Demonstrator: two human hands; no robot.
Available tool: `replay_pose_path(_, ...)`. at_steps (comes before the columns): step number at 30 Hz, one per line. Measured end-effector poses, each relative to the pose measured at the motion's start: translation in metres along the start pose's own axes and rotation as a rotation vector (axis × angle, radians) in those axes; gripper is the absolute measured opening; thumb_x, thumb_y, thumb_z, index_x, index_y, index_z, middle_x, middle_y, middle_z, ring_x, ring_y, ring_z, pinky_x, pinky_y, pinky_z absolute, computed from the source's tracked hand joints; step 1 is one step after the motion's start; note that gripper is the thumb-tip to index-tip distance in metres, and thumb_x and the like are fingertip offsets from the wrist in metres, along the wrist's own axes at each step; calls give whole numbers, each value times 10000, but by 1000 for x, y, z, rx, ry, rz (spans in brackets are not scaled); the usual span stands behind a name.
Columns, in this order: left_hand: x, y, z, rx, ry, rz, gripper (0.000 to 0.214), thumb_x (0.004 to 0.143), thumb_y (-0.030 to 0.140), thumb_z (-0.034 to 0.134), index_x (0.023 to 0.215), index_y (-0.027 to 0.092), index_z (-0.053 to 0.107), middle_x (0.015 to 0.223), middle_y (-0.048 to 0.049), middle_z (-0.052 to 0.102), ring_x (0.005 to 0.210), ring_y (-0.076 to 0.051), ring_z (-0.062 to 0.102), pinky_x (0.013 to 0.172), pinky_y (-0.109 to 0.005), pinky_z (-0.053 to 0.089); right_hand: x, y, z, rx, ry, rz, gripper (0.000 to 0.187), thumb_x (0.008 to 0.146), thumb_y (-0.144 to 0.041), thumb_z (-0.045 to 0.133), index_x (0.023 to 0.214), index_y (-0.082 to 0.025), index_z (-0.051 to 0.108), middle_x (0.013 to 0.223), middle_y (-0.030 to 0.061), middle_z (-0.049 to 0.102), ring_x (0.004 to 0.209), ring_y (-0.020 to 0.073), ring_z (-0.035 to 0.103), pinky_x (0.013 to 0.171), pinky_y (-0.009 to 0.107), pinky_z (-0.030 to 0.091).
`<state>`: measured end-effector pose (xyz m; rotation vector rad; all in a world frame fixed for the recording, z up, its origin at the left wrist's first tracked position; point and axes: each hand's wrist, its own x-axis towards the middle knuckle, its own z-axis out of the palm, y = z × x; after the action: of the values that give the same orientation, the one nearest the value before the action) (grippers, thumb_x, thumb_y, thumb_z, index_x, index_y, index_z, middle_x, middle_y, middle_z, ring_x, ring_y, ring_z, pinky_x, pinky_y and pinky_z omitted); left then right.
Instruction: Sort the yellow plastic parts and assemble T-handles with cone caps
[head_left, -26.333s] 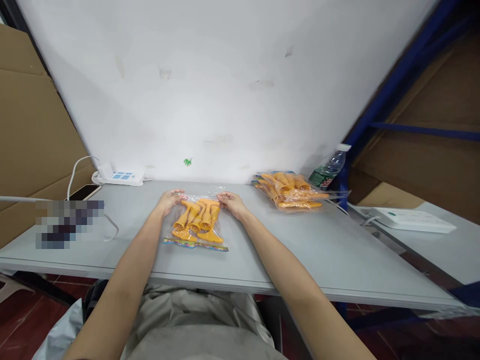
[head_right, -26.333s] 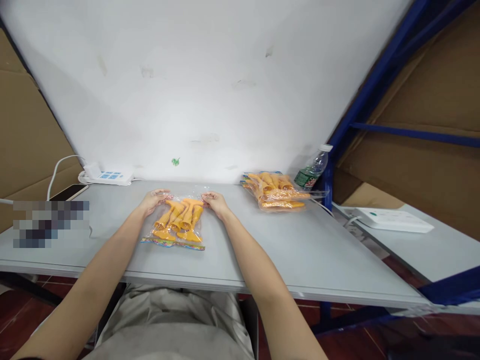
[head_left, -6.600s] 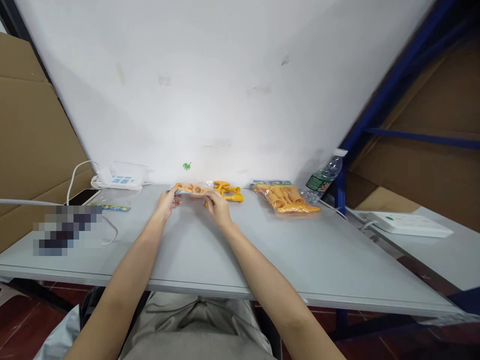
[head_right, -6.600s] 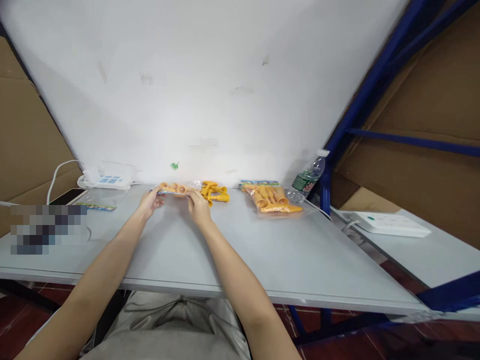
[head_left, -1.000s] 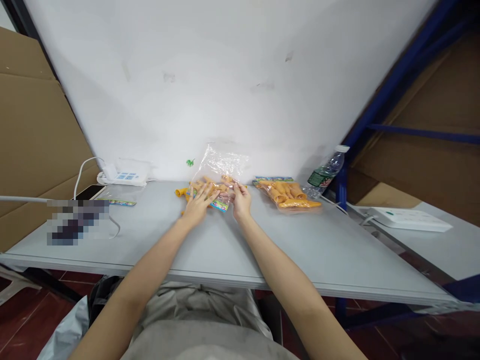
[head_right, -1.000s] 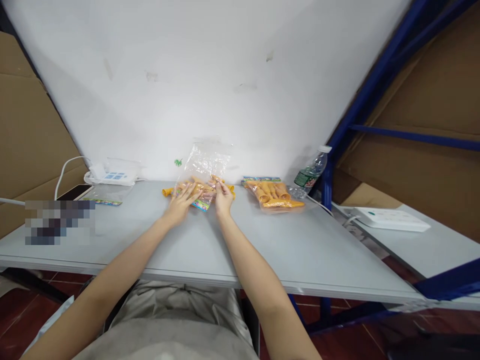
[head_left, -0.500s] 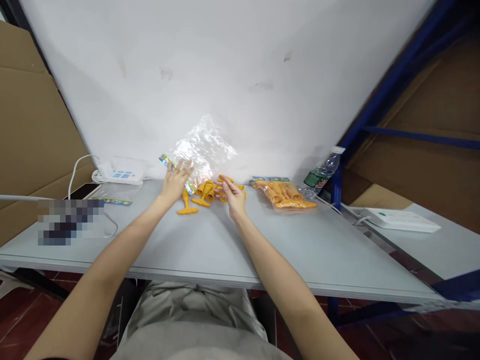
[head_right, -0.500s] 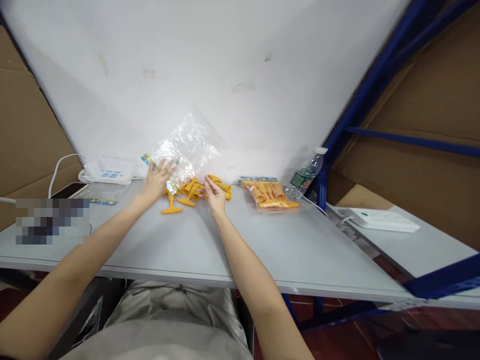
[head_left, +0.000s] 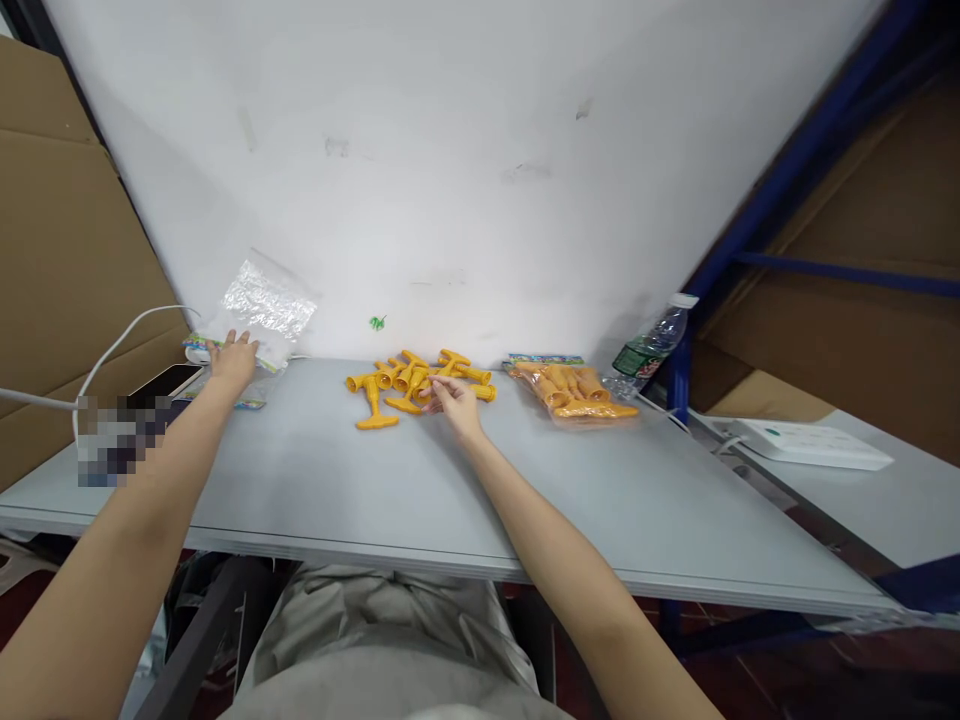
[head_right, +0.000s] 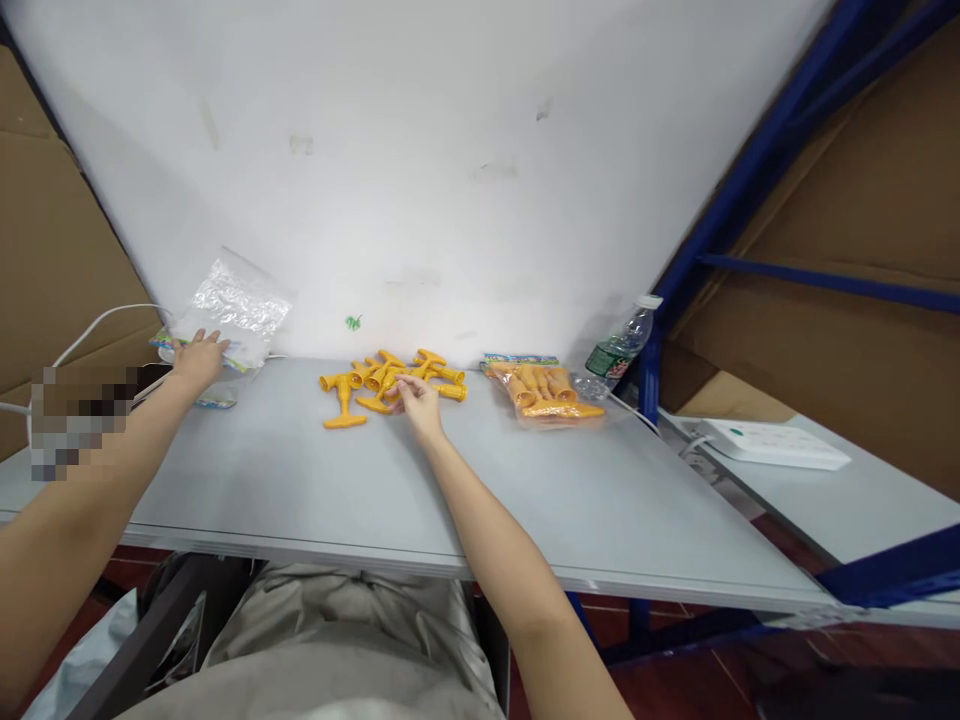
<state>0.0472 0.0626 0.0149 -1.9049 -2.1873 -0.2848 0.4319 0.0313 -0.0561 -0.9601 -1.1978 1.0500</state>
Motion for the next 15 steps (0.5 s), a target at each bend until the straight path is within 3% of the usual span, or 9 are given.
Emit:
replay_pose_path(5,-5,-18,28,69,-162,-19,521,845,74,315,1232,200,640,1523,-134,398,1451,-315,254,1100,-679,199,-3,2,4,-51,-41,21,468,638,-599,699,858,-188,657,650,19,706,422,133,580,459,275,486)
replay_pose_path(10,1,-22,38,58,-325,-90,348,755,217,583,1077,152,698,1408,-170,531,1401,-401,315,1078,-738,114,-5,2,3,-86,-42,6,429,667,-581,692,844,-191,660,643,18,709,416,128,579,455,269,488)
replay_pose_path(13,6,-25,40,-2,-383,-239,574,591,295,740,1137,131,670,1433,-211,488,1382,-484,300,1065,-742,162,-5,2,3,-94,-47,7,418,676,-574,687,839,-189,659,645,20,710,412,126,576,452,268,490)
replay_pose_path(15,7,-27,43,-124,-303,-229,725,526,380,792,1191,128,650,1441,-247,460,1358,-533,306,1047,-736,216,-4,2,3,-101,-53,3,412,683,-570,682,838,-189,657,646,19,709,413,125,576,455,267,490)
